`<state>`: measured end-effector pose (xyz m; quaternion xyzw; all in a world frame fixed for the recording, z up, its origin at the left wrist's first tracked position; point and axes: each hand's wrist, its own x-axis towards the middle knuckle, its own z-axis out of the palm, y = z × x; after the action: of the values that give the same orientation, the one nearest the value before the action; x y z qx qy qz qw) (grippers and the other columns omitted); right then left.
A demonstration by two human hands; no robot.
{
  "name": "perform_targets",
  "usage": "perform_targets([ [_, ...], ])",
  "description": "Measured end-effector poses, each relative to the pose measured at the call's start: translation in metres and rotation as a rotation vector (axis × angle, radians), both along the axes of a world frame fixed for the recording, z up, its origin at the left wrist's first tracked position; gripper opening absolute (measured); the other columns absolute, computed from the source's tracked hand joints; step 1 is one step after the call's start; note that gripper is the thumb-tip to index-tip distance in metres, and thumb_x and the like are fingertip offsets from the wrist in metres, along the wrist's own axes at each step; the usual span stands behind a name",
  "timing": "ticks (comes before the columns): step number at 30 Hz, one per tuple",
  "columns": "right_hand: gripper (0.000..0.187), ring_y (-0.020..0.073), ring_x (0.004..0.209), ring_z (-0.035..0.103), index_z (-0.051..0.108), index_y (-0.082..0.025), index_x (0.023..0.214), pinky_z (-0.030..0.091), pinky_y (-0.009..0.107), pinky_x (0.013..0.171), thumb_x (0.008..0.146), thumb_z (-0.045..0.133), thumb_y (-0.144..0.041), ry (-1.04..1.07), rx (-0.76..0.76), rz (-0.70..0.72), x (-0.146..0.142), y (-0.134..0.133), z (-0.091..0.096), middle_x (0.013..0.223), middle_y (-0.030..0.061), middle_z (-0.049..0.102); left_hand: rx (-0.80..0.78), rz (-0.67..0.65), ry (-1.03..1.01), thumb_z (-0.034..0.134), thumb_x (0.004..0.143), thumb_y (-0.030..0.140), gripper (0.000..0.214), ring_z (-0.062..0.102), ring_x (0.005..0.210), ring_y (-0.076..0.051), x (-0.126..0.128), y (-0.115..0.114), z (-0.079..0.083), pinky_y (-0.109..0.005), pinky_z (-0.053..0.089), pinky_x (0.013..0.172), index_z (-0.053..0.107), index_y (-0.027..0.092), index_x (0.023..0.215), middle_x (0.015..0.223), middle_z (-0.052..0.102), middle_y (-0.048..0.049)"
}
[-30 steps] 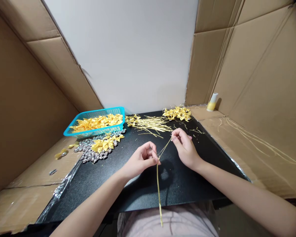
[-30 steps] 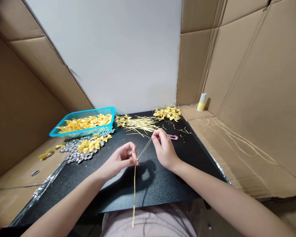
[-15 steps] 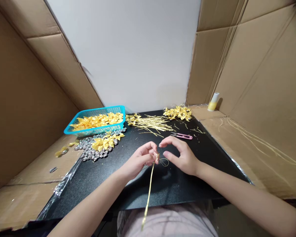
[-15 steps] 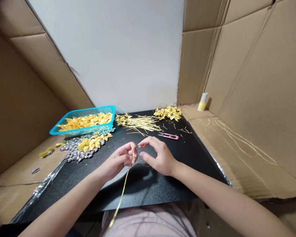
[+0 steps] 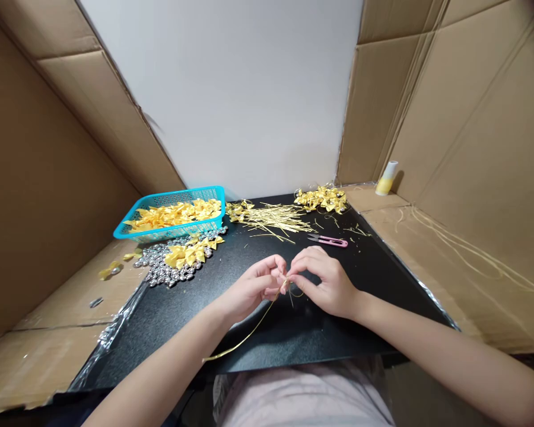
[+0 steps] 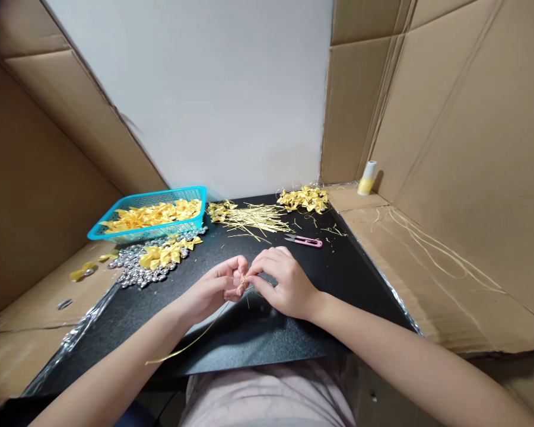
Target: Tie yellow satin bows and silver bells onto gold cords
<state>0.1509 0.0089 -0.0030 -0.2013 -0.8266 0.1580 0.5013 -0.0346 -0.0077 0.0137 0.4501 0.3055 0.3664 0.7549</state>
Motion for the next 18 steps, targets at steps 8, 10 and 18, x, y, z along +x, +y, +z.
perform_targets([
  [8,0.011,0.0163,0.077,0.053,0.051,-0.018,0.082,0.038,0.032,0.073,0.09,0.05,-0.011,-0.089,0.057,-0.031,-0.0005,-0.002,0.0014,0.08,0.0032,0.06,0.099,0.053,0.053,0.074,0.07,0.016,0.025,0.051,0.056,-0.006,0.0005,-0.0012,-0.0005,-0.016,0.03,0.051,0.05,0.017,0.077,0.064,0.055,0.0046],
  [10,0.011,0.0163,0.077,0.053,0.051,-0.019,0.083,0.039,0.032,0.073,0.09,0.049,-0.011,-0.088,0.044,-0.028,-0.0003,-0.0018,0.0013,0.08,0.0033,0.059,0.133,0.056,0.056,0.075,0.072,0.019,0.025,0.053,0.058,-0.006,-0.0003,-0.001,-0.0017,-0.016,0.035,0.054,0.05,0.017,0.078,0.067,0.056,0.0049],
  [18,0.011,0.0158,0.078,0.056,0.051,-0.02,0.086,0.042,0.031,0.075,0.092,0.047,-0.012,-0.051,0.013,0.044,0.0005,-0.0015,0.0009,0.081,0.0029,0.061,0.187,0.058,0.059,0.074,0.074,0.02,0.022,0.053,0.059,-0.006,0.0013,-0.0012,-0.0008,-0.017,0.04,0.059,0.054,0.016,0.079,0.065,0.057,0.0047],
])
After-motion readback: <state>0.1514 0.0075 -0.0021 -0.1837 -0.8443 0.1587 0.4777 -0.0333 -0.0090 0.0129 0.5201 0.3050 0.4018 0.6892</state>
